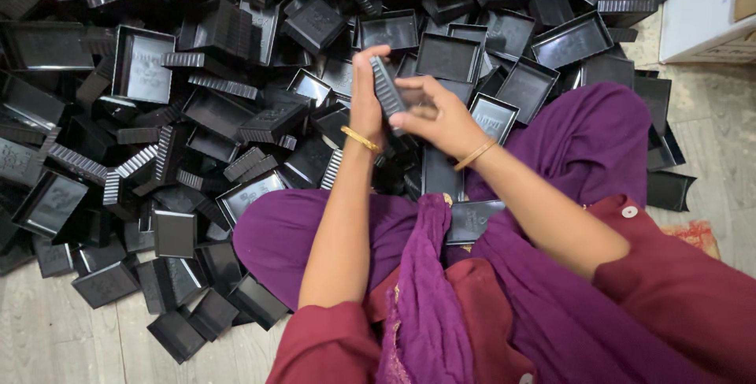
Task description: The person sits on the floor and repeatedly picks up two separate black plastic tray components, snaps them together, and places the assembled unit back into the pile. The process is repeated continuously with no visible final stacking or storage.
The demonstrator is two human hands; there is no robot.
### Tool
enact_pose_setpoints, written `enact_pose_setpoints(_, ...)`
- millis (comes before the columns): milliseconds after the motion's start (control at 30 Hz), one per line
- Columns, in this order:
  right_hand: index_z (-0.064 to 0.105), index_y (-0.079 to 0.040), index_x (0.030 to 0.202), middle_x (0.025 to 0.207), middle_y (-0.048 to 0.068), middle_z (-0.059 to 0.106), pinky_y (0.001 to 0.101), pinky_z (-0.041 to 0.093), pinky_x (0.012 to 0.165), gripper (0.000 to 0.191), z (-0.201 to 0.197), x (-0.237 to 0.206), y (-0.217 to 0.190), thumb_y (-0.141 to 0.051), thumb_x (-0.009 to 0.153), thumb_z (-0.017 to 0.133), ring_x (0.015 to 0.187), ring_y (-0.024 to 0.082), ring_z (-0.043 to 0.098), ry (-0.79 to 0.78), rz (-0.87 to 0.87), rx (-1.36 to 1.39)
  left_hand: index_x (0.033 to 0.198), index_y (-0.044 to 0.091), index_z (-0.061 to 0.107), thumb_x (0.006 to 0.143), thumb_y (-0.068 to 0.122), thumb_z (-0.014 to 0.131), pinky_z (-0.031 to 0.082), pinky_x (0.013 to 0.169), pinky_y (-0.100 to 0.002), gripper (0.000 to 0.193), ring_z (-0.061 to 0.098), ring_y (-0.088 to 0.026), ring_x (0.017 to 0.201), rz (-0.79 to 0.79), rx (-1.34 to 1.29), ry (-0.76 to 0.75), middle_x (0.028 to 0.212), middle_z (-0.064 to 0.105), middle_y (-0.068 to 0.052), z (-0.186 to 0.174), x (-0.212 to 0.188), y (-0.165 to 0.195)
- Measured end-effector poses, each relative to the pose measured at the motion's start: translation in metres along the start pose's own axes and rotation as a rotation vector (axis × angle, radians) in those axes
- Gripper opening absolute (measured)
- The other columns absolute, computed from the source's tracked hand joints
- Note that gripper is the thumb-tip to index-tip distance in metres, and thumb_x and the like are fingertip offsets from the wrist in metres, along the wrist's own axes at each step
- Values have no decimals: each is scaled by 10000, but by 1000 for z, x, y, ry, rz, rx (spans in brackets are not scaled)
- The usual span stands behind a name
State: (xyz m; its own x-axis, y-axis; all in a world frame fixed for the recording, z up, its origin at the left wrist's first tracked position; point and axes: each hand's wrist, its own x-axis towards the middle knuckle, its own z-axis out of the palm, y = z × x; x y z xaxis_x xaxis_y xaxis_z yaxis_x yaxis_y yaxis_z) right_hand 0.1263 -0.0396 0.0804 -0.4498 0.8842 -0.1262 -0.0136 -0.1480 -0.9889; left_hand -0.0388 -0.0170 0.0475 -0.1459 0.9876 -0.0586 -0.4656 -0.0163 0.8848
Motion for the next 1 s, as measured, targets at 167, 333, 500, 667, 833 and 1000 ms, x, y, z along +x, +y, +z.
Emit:
enact_pose_setpoints(167, 571, -39, 1288, 1211, 54, 649, 319, 582, 935, 507, -15, -4, -4, -150, 864, 824, 1107, 123, 648, 6, 79, 205, 828, 18, 614, 1074, 401, 491, 429, 590, -358, 471, 538, -171, 596, 345, 890, 330, 660, 573, -77, -11, 11, 12)
enact_pose_setpoints(333, 584, -33, 1062, 976, 22, 664, 286, 597, 803, 416, 4, -15, 9, -99, 792, 894, 900, 101, 668, 267, -145, -260, 804, -4, 535, 1078, 346, 511, 386, 578, -400, 446, 459, -215, 583, 455, 816, 376, 635, 489, -129, -7, 5, 13)
enact_pose_setpoints(500, 610, -33, 977, 915, 45, 588, 317, 511, 720, 428, -70, -4, -26, -113, 776, 980, 823, 152, 580, 375, -555, -710, 1048, 25, 585, 1125, 302, 511, 467, 763, -341, 297, 533, -191, 826, 404, 710, 154, 894, 557, -141, 1, 0, 9)
enact_pose_setpoints(667, 542, -136, 1408, 1359, 16, 610, 488, 469, 1123, 361, -253, -69, -79, -338, 1124, 635, 1306, 204, 585, 329, -524, 152, 1292, 84, 623, 1023, 241, 632, 501, 999, -389, 311, 632, -263, 1110, 483, 916, -325, 1187, 627, -124, 28, 2, -12)
enact_pose_setpoints(833, 524, -169, 1538, 1479, 58, 533, 717, 433, 996, 604, -353, -170, -23, -503, 1055, 665, 1304, 304, 493, 863, 352, -466, 1348, 264, 569, 898, 298, 720, 428, 1047, -548, 476, 508, -345, 1300, 392, 1233, -595, 1359, 570, -88, 109, 5, -64)
enact_pose_setpoints(1000, 502, -285, 1522, 1554, 104, 570, 737, 379, 949, 712, -336, -162, 52, -661, 922, 577, 1311, 361, 566, 828, 968, 43, 1469, 400, 473, 759, 389, 780, 247, 1011, -811, 773, 258, -433, 1515, 330, 1514, -730, 1637, 304, -127, 177, 21, -105)
